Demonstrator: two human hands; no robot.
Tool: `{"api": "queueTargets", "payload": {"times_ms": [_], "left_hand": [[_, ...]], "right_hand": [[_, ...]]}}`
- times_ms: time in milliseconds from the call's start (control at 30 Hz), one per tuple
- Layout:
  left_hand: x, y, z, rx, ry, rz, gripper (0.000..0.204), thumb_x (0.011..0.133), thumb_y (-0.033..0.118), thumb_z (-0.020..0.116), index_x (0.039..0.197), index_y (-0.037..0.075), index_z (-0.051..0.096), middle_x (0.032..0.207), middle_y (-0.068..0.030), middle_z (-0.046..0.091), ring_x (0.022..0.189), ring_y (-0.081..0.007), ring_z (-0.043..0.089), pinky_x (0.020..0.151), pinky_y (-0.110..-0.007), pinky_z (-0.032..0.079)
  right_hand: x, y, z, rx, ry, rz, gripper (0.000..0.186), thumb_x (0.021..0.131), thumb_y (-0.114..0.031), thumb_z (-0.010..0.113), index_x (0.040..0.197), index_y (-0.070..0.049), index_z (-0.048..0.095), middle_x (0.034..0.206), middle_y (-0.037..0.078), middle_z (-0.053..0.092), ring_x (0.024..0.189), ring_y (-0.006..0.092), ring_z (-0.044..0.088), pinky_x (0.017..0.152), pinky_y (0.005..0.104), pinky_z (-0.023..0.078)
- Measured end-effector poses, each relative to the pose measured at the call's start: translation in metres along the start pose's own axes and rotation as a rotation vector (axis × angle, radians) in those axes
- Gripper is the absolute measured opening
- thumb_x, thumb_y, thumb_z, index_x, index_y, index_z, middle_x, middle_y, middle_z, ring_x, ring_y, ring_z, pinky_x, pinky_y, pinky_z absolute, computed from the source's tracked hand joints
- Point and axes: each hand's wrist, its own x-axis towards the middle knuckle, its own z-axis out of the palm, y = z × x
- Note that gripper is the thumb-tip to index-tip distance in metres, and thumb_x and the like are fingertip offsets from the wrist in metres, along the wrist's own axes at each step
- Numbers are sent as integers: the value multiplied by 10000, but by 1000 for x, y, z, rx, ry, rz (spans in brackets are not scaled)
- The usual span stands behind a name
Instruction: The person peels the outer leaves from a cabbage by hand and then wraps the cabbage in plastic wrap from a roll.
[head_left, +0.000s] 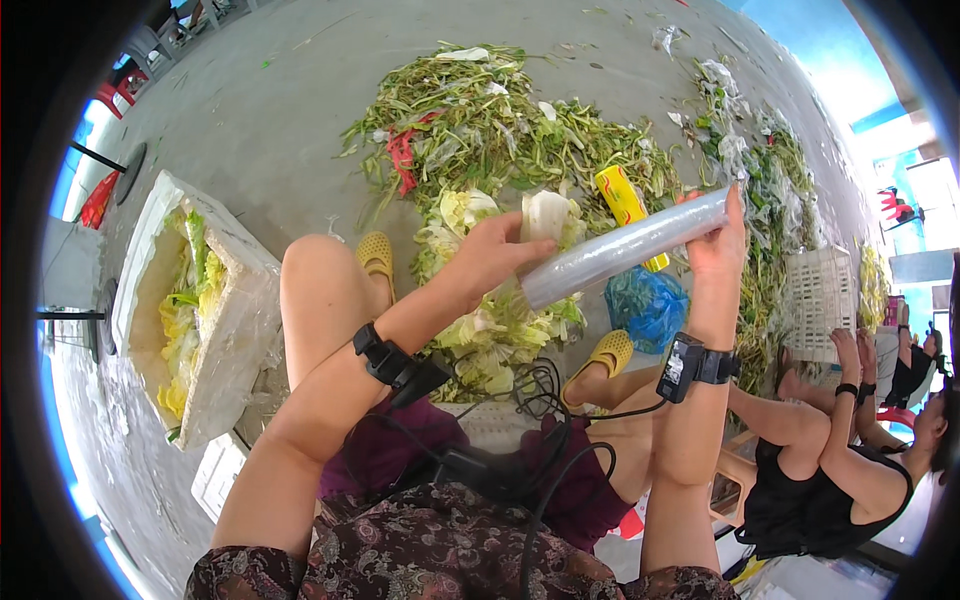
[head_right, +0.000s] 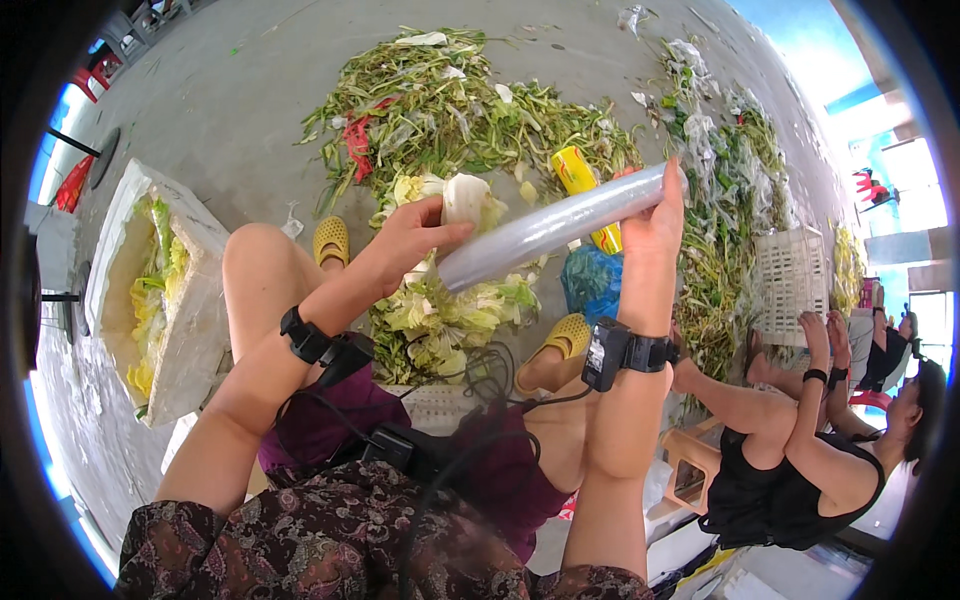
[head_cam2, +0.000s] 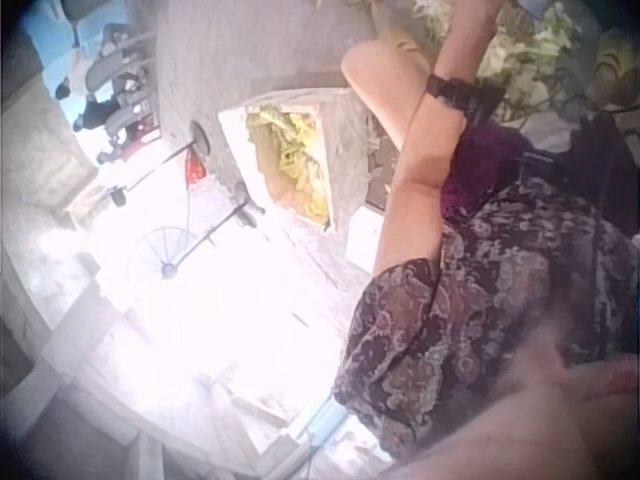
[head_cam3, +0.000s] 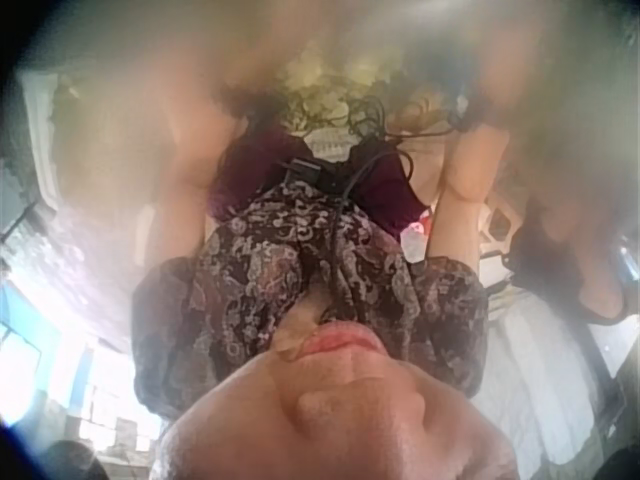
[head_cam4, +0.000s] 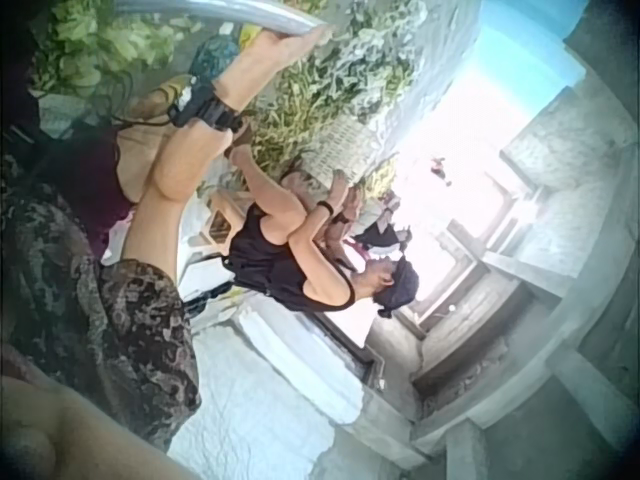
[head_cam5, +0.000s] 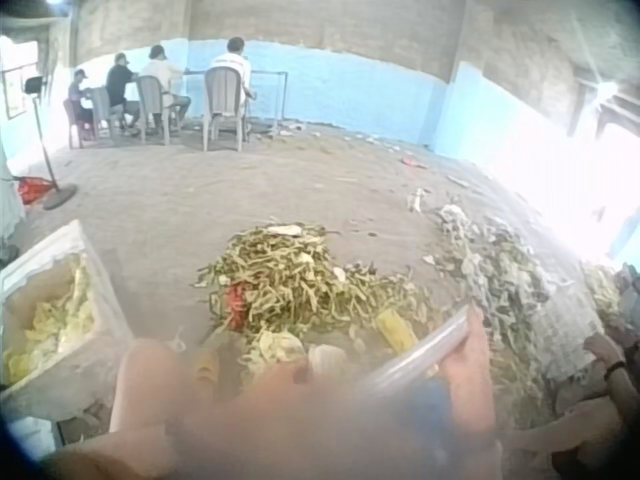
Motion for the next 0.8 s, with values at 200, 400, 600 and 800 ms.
{"api": "queueTargets", "payload": {"times_ms": [200,400,600,800], "left_hand": [[1,-4,9,-67,61,-51,317,814,183,652,1053,-16,589,939,-71,630,816,-131,576,738,-287,455],[2,-8,11,-219,244,-146,335,834,209,626,1073,-15,558,960,-93,615,845,-158,567,767,-302,439],[11,4,3,-529,432,-204,322,856,246,595,1063,11,521,963,-101,578,951,-200,515,912,-344,337],[21,23,-32,-727,524,-50,316,885,246,581,1050,-14,515,946,-109,594,846,-216,587,788,-341,462]], "right_hand": [[9,4,-6,25,70,-40,450,816,-206,693,1110,35,453,980,183,494,881,334,570,830,501,503],[7,14,-1,109,104,-25,408,817,-178,684,1097,38,481,999,139,510,923,283,545,879,427,483],[3,30,4,89,19,17,454,800,-216,682,1116,17,454,1063,141,476,1041,300,505,920,496,434],[-15,24,20,-52,-152,141,349,807,-272,674,1056,-89,510,991,61,576,999,218,548,945,479,366]]}}
